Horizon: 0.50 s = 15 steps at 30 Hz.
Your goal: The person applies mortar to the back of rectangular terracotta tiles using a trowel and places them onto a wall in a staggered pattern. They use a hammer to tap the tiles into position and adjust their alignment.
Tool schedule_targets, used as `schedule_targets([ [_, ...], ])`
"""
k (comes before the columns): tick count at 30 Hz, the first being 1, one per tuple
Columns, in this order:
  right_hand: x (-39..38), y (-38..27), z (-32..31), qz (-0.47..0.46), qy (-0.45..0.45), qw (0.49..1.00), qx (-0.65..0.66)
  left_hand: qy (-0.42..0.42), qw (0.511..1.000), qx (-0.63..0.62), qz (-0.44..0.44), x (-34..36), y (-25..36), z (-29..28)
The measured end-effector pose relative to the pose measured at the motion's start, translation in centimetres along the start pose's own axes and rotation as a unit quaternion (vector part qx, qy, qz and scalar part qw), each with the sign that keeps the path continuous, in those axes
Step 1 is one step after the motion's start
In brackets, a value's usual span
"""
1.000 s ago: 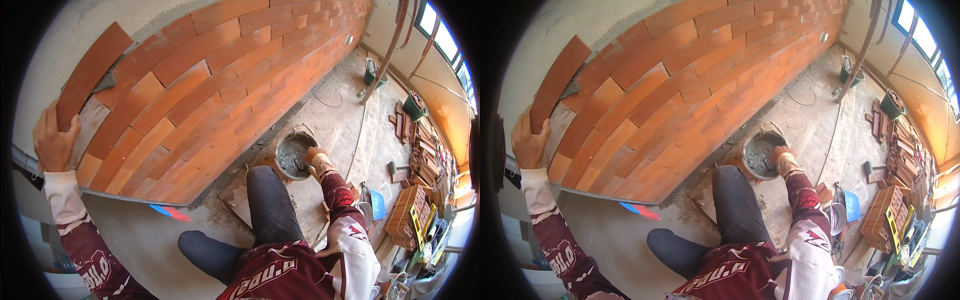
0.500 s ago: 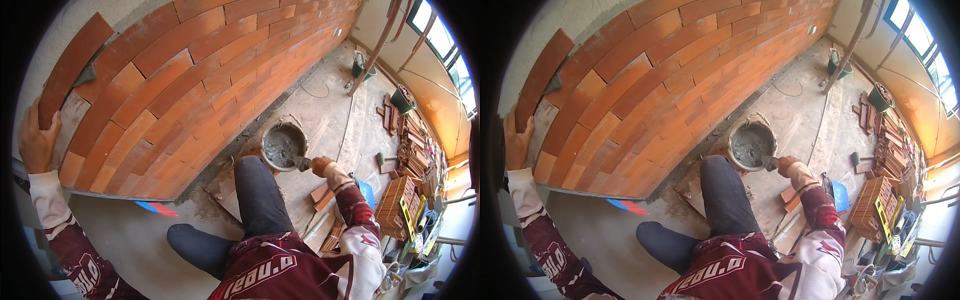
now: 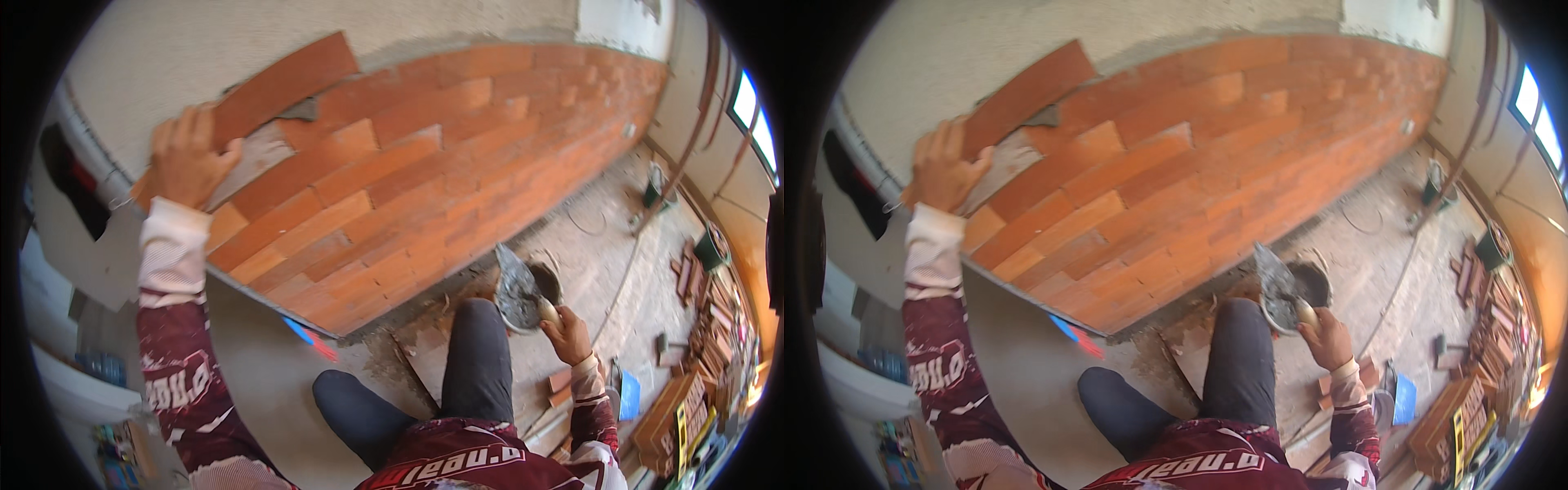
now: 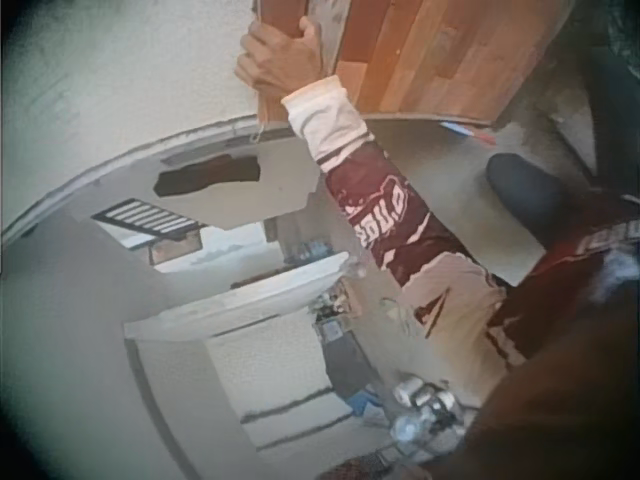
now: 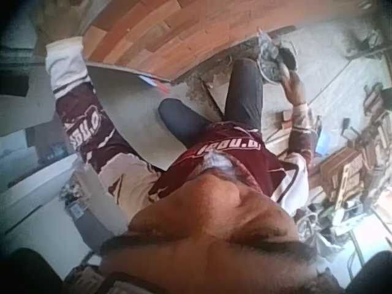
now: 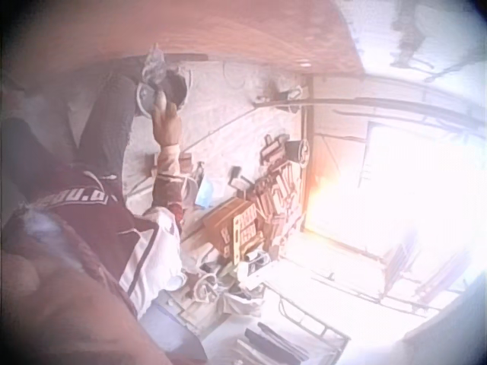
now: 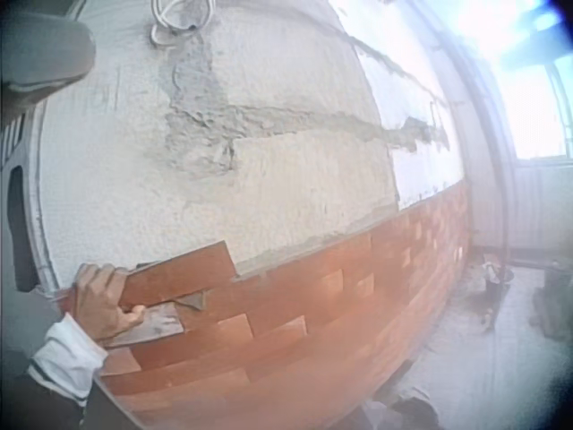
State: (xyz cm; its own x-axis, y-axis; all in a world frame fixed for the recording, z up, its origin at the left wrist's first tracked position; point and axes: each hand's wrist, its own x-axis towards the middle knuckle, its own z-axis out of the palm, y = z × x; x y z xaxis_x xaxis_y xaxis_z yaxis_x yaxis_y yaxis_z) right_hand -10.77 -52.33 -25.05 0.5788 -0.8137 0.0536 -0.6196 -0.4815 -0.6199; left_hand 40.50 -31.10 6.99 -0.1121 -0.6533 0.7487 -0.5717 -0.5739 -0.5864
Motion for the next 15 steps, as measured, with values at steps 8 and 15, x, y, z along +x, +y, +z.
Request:
schedule_targets([
  [8, 6.1, -24.2, -5.3, -0.316, 0.0, 0.932, 0.177, 0.007, 0.999, -0.033, -0.014, -0.2, -0.9, -1.1],
  [15, 9.2, -30.9, -7.6, -0.429, 0.031, 0.897, 0.097, 0.033, 0.998, -0.051, -0.009, 0.1, -0.1, -0.1],
])
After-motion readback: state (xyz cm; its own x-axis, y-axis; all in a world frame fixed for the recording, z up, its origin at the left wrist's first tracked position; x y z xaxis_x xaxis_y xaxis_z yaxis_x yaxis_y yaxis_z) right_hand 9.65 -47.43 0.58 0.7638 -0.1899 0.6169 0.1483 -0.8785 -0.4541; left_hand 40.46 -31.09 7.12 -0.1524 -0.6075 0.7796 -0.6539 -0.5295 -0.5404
